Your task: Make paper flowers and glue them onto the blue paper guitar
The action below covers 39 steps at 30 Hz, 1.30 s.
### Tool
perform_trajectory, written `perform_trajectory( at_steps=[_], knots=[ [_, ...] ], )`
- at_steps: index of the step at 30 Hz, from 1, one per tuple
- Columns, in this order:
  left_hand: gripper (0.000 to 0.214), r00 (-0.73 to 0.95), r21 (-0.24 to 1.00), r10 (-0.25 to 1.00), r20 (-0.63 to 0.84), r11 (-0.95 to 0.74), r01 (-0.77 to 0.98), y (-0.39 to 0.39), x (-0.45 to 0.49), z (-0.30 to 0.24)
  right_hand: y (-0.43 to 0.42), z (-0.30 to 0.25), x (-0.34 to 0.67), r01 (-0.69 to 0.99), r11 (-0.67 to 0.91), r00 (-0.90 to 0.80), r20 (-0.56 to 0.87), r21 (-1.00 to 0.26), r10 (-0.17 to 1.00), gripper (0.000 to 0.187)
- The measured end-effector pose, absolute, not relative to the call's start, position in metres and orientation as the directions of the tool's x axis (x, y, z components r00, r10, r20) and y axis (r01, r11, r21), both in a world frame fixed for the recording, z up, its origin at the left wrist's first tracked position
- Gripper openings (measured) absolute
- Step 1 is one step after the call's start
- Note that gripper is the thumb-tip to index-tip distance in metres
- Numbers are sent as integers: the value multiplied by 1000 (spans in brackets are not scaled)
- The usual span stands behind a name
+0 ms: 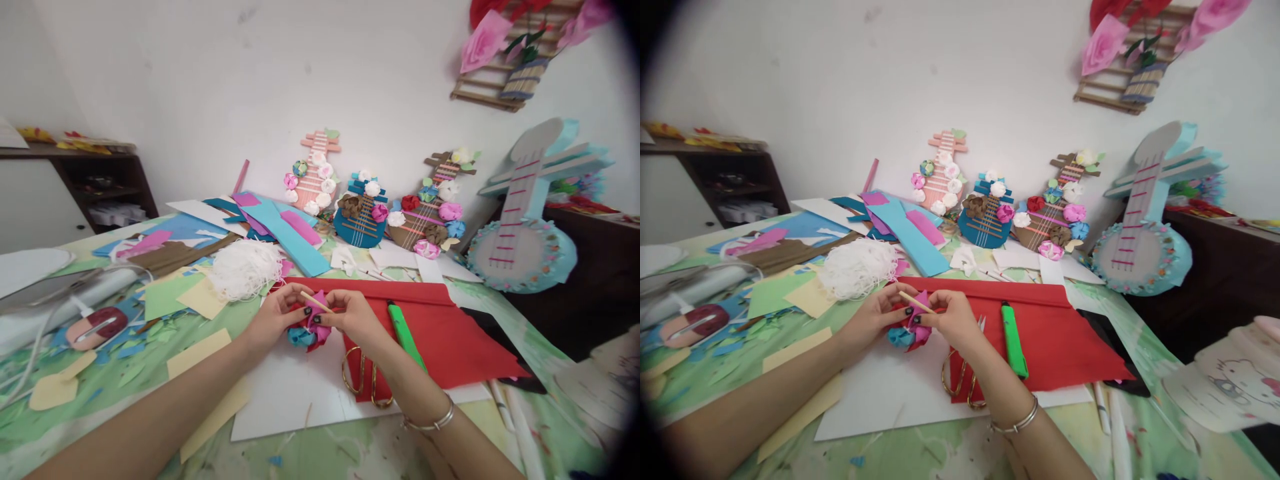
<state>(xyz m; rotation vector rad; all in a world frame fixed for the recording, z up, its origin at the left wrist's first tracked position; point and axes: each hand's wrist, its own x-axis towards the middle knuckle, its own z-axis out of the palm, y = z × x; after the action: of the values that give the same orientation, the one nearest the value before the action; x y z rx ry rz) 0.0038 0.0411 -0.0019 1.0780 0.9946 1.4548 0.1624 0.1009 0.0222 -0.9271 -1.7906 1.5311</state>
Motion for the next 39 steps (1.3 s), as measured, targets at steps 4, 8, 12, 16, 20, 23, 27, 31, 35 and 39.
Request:
perform_trajectory(
  at_steps=[4, 8, 12, 16, 20, 23, 27, 31, 35, 39],
  knots=[
    [36, -81, 953, 987, 140, -156, -259, 43, 2, -4, 101, 24, 163, 106, 73, -578, -2, -992, 816, 25],
    [35, -72, 955, 988, 134, -148, -258, 43, 1, -3, 103, 24, 164, 111, 121, -579, 35, -986, 814, 26],
    [35, -78, 962, 988, 134, -149, -230, 43, 1, -3, 106, 23, 166, 116, 146, -591, 50, -982, 805, 28],
    [34, -123, 970, 984, 125, -147, -192, 44, 1, -5, 108, 21, 166, 123, 183, -588, 77, -975, 805, 28],
    [30, -164, 976, 976, 141, -165, -142, 45, 2, -6, 108, 17, 166, 178, 252, -549, 117, -951, 828, 26],
    [35, -152, 981, 980, 129, -149, -127, 45, 4, -6, 107, 14, 164, 235, 303, -540, 135, -923, 831, 22],
    [38, -124, 992, 991, 50, -63, -107, 44, 5, -6, 105, 14, 161, 237, 315, -541, 144, -919, 828, 18],
    [35, -133, 991, 989, 69, -82, -101, 43, 5, -5, 105, 14, 160, 224, 306, -549, 140, -925, 824, 21],
    [34, -185, 991, 978, 100, -115, -71, 44, 3, -5, 105, 13, 161, 265, 284, -496, 122, -922, 860, 24],
    [32, -197, 991, 972, 126, -131, -9, 46, 3, -6, 102, 11, 162, 336, 353, -465, 173, -873, 868, 20]
  ],
)
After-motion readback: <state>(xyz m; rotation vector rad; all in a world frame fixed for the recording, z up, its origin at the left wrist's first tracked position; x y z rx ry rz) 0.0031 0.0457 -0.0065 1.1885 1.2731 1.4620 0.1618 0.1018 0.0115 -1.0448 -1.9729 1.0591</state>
